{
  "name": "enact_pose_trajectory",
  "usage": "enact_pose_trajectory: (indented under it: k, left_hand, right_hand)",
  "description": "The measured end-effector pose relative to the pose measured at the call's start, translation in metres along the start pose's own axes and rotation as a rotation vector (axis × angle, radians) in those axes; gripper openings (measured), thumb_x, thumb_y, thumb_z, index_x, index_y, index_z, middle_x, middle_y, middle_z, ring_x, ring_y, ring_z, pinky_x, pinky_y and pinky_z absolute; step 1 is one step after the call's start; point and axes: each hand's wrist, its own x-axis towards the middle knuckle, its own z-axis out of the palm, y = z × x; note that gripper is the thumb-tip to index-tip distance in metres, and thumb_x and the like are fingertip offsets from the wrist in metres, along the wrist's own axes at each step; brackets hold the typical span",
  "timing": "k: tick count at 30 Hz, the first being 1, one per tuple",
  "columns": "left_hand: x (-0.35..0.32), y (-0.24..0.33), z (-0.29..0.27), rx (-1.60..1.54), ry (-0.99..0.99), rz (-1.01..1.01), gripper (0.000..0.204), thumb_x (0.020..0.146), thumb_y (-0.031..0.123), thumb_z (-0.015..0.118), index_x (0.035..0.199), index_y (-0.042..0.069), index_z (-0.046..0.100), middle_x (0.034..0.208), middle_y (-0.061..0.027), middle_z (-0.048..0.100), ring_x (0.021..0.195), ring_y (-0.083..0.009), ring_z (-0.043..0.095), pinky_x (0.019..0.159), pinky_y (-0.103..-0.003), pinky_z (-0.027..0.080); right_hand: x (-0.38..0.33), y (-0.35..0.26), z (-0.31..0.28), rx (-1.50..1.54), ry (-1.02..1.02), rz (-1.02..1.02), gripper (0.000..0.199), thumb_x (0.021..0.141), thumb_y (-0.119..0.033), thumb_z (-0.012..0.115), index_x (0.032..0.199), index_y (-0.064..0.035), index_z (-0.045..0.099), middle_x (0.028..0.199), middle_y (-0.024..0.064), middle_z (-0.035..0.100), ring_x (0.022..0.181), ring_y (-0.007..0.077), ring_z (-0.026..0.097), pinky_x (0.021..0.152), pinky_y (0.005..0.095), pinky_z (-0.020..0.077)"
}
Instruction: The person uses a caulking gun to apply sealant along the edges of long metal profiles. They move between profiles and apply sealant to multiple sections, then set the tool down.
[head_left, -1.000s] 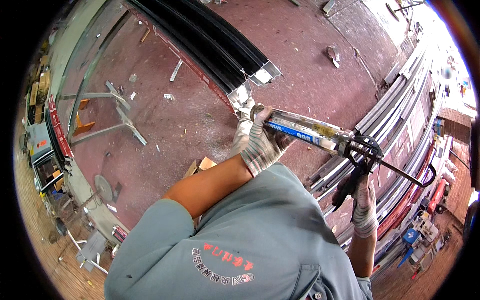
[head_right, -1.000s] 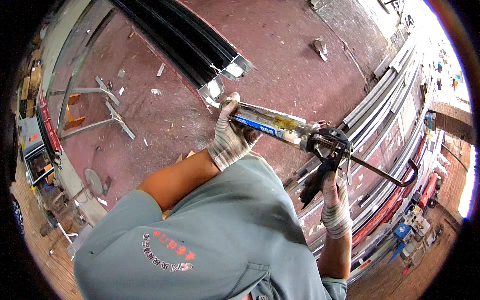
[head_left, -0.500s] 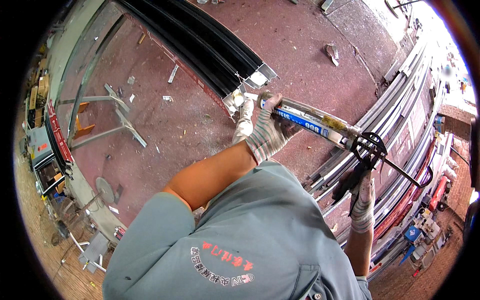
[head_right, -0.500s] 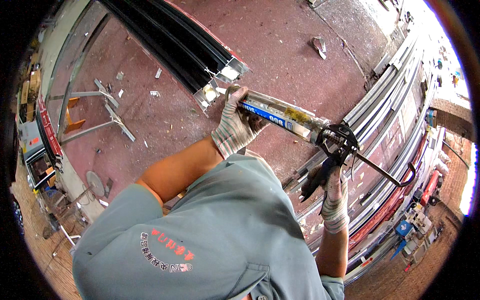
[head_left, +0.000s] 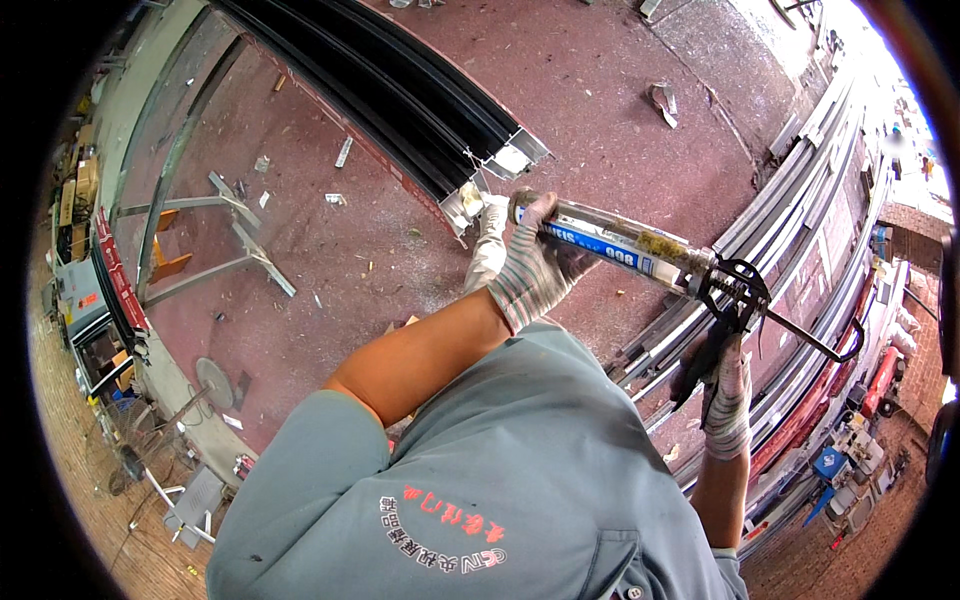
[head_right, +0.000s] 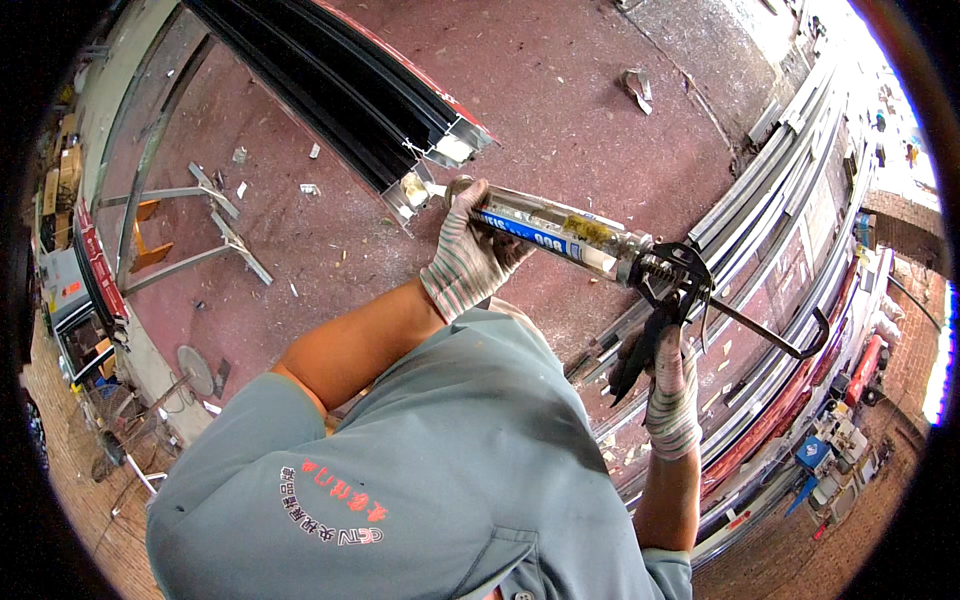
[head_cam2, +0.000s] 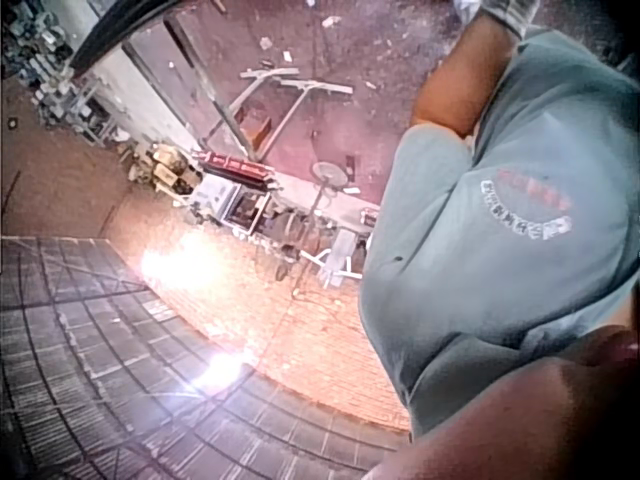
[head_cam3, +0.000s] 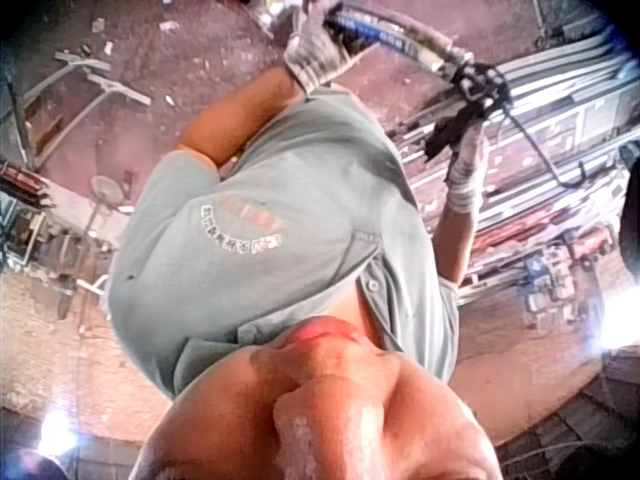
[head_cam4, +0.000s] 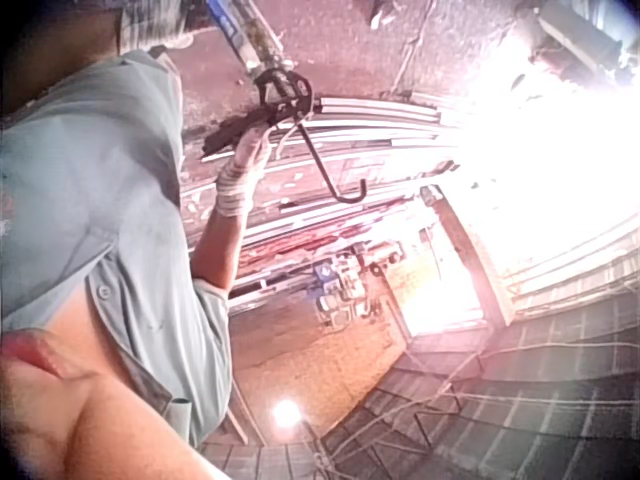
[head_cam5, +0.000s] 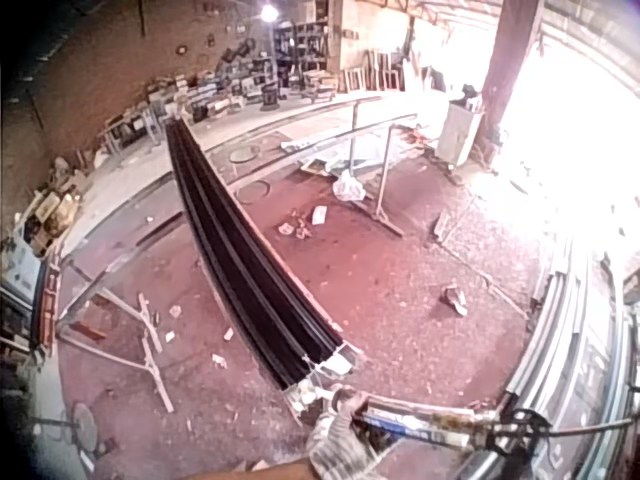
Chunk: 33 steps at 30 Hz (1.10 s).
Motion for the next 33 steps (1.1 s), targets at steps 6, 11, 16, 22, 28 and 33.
enact_pose_trajectory:
  k: [6,11,16,22,28,33]
  left_hand:
    - [0.0,-0.003,-0.005,-0.016,0.02,-0.023,0.038,0.084,0.041,0.072,0.104,0.011,0.059,0.102,-0.011,0.066,0.094,-0.0273,0.068,0.081,-0.044,0.061]
    - [0.0,-0.008,-0.014,-0.013,0.006,-0.017,0.037,0.085,0.041,0.071,0.102,0.01,0.06,0.099,-0.0101,0.067,0.09,-0.0269,0.069,0.08,-0.043,0.061]
    - [-0.003,-0.008,-0.017,-0.019,-0.001,-0.031,0.033,0.085,0.041,0.071,0.1,0.013,0.062,0.098,-0.0083,0.068,0.09,-0.0262,0.069,0.08,-0.043,0.06]
    - [-0.022,-0.009,-0.002,0.064,0.026,-0.098,0.031,0.084,0.04,0.074,0.097,0.016,0.059,0.093,-0.0056,0.066,0.09,-0.0233,0.067,0.079,-0.046,0.059]
    - [-0.014,-0.001,-0.002,0.128,-0.128,-0.206,0.033,0.085,0.037,0.075,0.101,0.014,0.058,0.095,-0.0071,0.067,0.091,-0.0241,0.067,0.089,-0.047,0.056]
    - [-0.012,0.015,-0.013,0.264,-0.022,-0.283,0.041,0.085,0.043,0.072,0.11,0.018,0.052,0.108,-0.0115,0.065,0.097,-0.0277,0.066,0.089,-0.052,0.055]
  right_hand:
    - [-0.002,0.008,0.002,0.005,0.033,0.012,0.074,0.089,-0.073,0.046,0.093,0.0001,0.06,0.07,0.01,0.062,0.057,0.0205,0.062,0.052,0.032,0.05]
    - [-0.01,0.012,0.003,-0.017,-0.007,0.018,0.074,0.089,-0.071,0.048,0.094,0.0019,0.061,0.069,0.0102,0.062,0.058,0.0212,0.062,0.055,0.033,0.0501]
    - [-0.018,0.015,0.007,-0.059,-0.006,0.02,0.061,0.094,-0.06,0.053,0.093,0.0002,0.06,0.072,0.0083,0.061,0.061,0.0196,0.062,0.056,0.0322,0.0494]
    - [-0.034,0.044,0.004,-0.185,0.029,-0.095,0.017,0.097,-0.018,0.056,0.102,-0.0022,0.058,0.085,0.004,0.061,0.076,0.0132,0.058,0.068,0.03,0.0501]
    - [-0.059,0.095,0.02,-0.103,0.026,-0.219,0.029,0.095,-0.03,0.062,0.103,-0.002,0.061,0.087,0.0046,0.064,0.079,0.0148,0.061,0.072,0.0316,0.0516]
    - [-0.069,0.128,0.05,-0.014,0.1,-0.134,0.03,0.092,-0.028,0.067,0.105,-0.0023,0.062,0.092,0.0061,0.066,0.082,0.0157,0.063,0.072,0.032,0.0529]
